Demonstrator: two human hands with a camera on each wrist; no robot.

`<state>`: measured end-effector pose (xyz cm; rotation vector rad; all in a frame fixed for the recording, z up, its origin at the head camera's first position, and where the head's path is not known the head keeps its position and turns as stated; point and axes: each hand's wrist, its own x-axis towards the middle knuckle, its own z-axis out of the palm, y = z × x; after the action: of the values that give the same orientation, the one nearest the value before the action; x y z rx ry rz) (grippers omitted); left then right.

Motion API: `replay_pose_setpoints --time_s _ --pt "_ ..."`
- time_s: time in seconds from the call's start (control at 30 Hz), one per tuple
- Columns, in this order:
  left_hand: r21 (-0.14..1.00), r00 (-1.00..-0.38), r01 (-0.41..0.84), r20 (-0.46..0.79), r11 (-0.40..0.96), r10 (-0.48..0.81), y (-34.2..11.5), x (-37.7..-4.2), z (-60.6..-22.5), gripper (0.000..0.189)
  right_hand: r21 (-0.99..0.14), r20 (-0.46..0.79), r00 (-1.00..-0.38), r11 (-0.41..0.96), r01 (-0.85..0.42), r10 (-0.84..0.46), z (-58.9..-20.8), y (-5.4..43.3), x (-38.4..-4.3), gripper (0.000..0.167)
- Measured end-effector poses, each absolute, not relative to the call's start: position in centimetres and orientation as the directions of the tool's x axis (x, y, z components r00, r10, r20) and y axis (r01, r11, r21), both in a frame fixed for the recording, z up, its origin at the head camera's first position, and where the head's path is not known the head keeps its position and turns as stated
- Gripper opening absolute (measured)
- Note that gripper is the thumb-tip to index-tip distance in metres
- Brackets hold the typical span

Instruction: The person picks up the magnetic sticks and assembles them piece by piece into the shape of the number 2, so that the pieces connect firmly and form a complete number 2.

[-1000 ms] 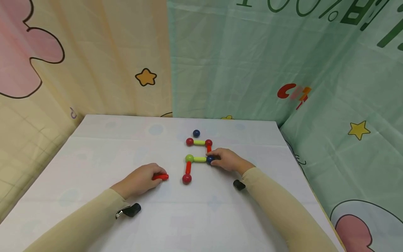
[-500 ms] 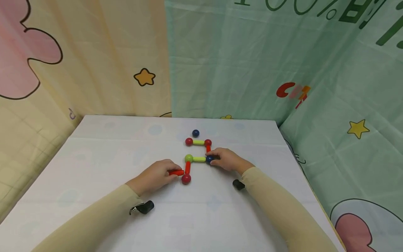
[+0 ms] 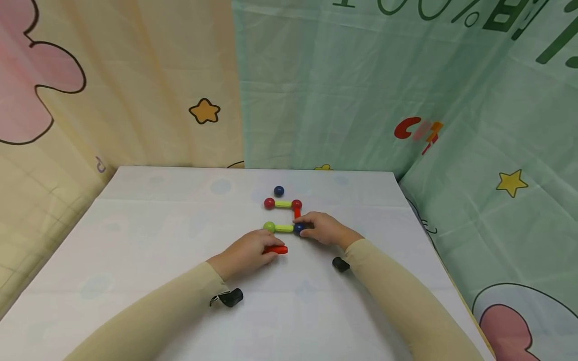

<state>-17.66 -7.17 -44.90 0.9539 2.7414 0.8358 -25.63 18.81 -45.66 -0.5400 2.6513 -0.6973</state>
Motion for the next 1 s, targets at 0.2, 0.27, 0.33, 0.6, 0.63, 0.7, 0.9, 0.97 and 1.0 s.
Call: replay_pose_setpoints --time_s 0.2,0.27,0.33,0.6,0.63,0.7,0.9,0.97,1.0 --pt "0.512 -0.767 0.575 0.065 0.638 0.639 -6.2 -17.6 -45.3 0.022 -0.525 -0.225 -0.864 0.803 -0.282 -0.451 -45.6 18.8 -25.6 0.042" --pt "0.496 -0.761 0.584 0.059 0.643 0.646 -6.0 -17.6 -45.4 0.023 -0.532 -0.227 -0.865 0.801 -0.275 -0.448 -45.6 18.7 -25.6 0.042" --pt "0.487 -0.757 0.59 0.058 0.644 0.651 -5.9 -17.5 -45.6 0.023 -0.537 -0.229 -0.866 0.8 -0.269 -0.445 -45.6 18.7 -25.6 0.041" --pt "0.422 -0.74 0.635 0.091 0.648 0.666 -5.6 -17.3 -46.0 0.023 -0.542 -0.222 -0.869 0.797 -0.268 -0.443 -45.7 18.7 -25.6 0.041" --pt "0.413 -0.74 0.637 0.092 0.651 0.666 -5.6 -17.2 -46.0 0.023 -0.543 -0.22 -0.869 0.795 -0.27 -0.444 -45.7 18.7 -25.6 0.041" --pt "0.399 -0.743 0.636 0.087 0.66 0.663 -5.6 -17.1 -46.1 0.023 -0.543 -0.215 -0.867 0.793 -0.276 -0.449 -45.7 18.7 -25.6 0.041" --pt "0.401 -0.759 0.616 0.07 0.678 0.647 -5.5 -17.0 -46.3 0.022 -0.543 -0.21 -0.867 0.791 -0.282 -0.452 -45.8 18.8 -25.7 0.041" --pt "0.405 -0.765 0.608 0.068 0.683 0.64 -5.5 -16.9 -46.3 0.022 -0.542 -0.209 -0.867 0.792 -0.282 -0.452 -45.9 18.8 -25.7 0.041" --pt "0.403 -0.768 0.606 0.07 0.686 0.637 -5.5 -16.9 -46.3 0.022 -0.541 -0.208 -0.867 0.791 -0.284 -0.453 -45.9 18.8 -25.7 0.041"
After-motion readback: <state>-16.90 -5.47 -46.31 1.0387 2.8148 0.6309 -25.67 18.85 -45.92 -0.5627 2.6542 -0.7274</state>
